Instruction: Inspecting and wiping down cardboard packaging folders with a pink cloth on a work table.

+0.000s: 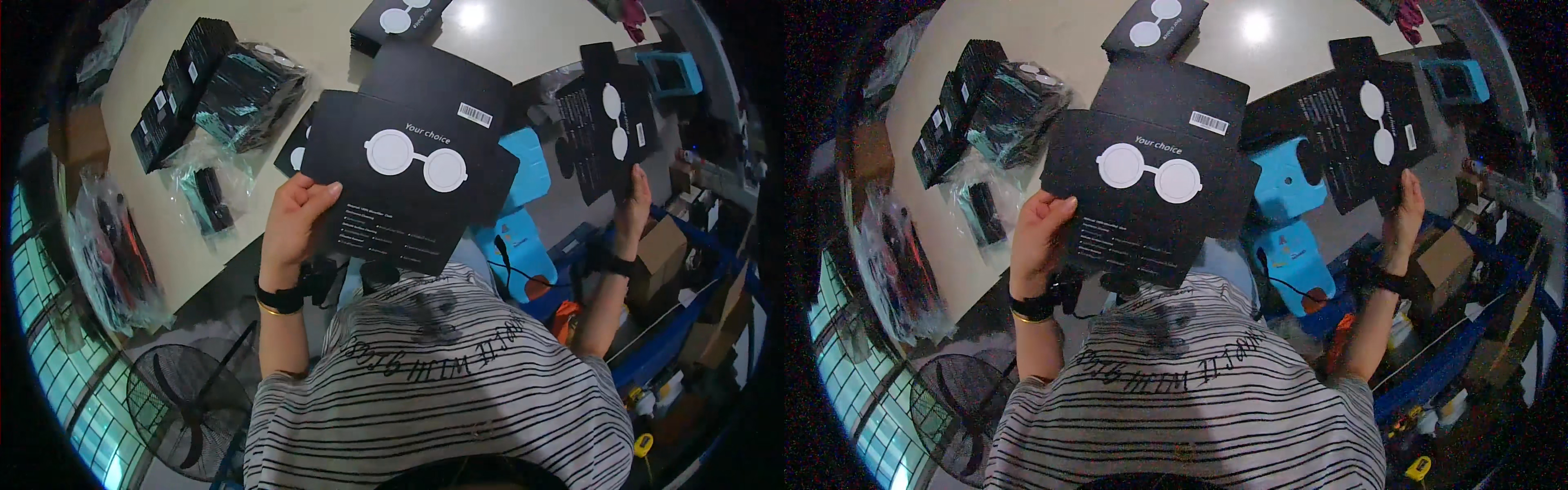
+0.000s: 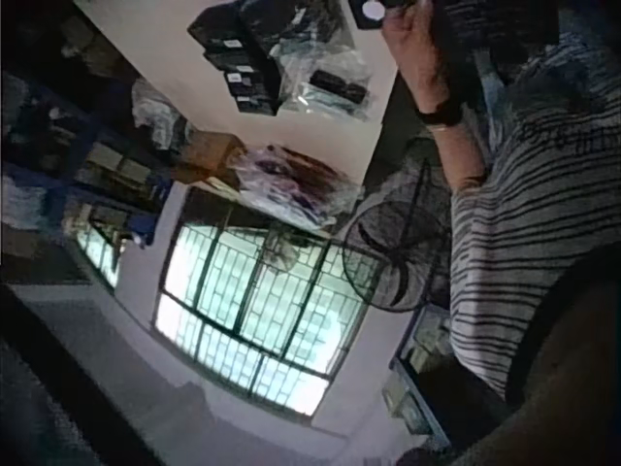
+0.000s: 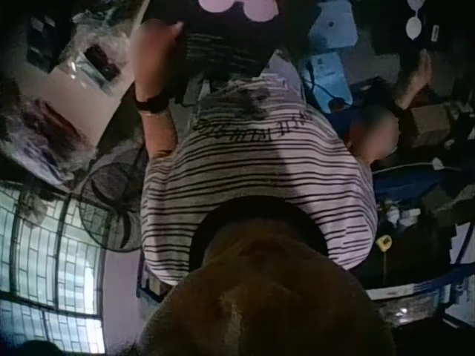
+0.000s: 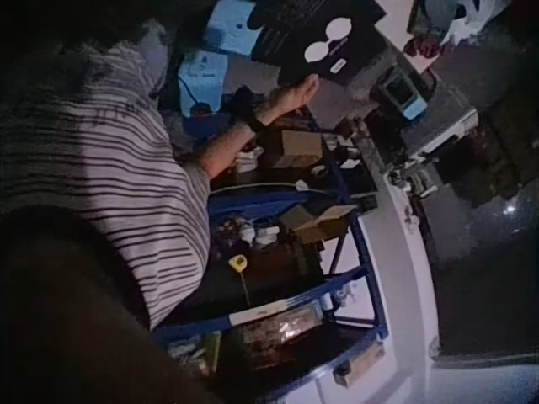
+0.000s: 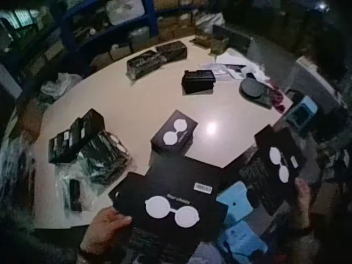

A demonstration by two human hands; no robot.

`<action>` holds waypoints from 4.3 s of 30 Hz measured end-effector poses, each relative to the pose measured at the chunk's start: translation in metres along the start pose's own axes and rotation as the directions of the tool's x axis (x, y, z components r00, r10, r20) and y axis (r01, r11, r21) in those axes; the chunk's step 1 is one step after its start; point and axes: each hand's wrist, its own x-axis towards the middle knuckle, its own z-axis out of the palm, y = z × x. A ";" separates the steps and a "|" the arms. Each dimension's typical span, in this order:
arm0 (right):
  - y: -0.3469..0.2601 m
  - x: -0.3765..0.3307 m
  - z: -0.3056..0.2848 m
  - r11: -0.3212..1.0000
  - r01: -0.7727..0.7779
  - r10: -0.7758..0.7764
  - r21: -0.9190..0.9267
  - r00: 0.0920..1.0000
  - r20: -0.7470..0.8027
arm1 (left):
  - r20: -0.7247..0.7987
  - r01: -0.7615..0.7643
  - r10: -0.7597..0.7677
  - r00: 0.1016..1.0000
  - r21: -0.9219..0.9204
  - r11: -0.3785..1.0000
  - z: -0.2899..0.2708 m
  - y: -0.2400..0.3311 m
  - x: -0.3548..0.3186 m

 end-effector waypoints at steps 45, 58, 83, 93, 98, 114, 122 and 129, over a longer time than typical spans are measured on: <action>-0.104 -0.191 0.290 0.856 -0.506 0.112 0.104 0.379 0.918 | -0.198 -0.263 0.275 0.941 0.083 0.961 0.033 -0.002 -0.100; -0.095 -0.159 0.274 0.846 -0.527 0.149 0.080 0.377 0.914 | -0.214 -0.291 0.475 0.853 0.562 0.775 0.081 0.009 -0.076; -0.081 -0.161 0.280 0.909 -0.409 0.105 0.078 0.407 0.907 | -0.255 -0.395 0.426 0.868 0.166 0.904 0.080 0.023 -0.066; -0.050 -0.072 0.296 0.532 0.833 -0.625 0.150 0.268 0.733 | -0.162 -0.438 0.420 0.893 -0.529 0.727 -0.032 -0.007 -0.070; -0.058 -0.060 0.293 0.320 0.932 -0.720 0.167 0.126 0.682 | -0.190 -0.478 0.446 0.875 -0.488 0.730 -0.041 0.010 -0.065; -0.063 -0.032 0.230 0.992 -0.024 0.127 -0.125 0.313 0.941 | -0.377 -0.298 0.355 0.856 0.202 0.933 -0.031 0.007 -0.068; -0.072 -0.031 0.239 0.991 -0.027 0.133 -0.131 0.275 0.952 | -0.287 -0.297 0.374 0.882 0.278 0.913 -0.033 0.000 -0.086; -0.065 -0.028 0.240 0.994 -0.021 0.110 -0.109 0.314 0.943 | -0.284 -0.325 0.348 0.894 0.125 0.937 0.002 0.020 -0.090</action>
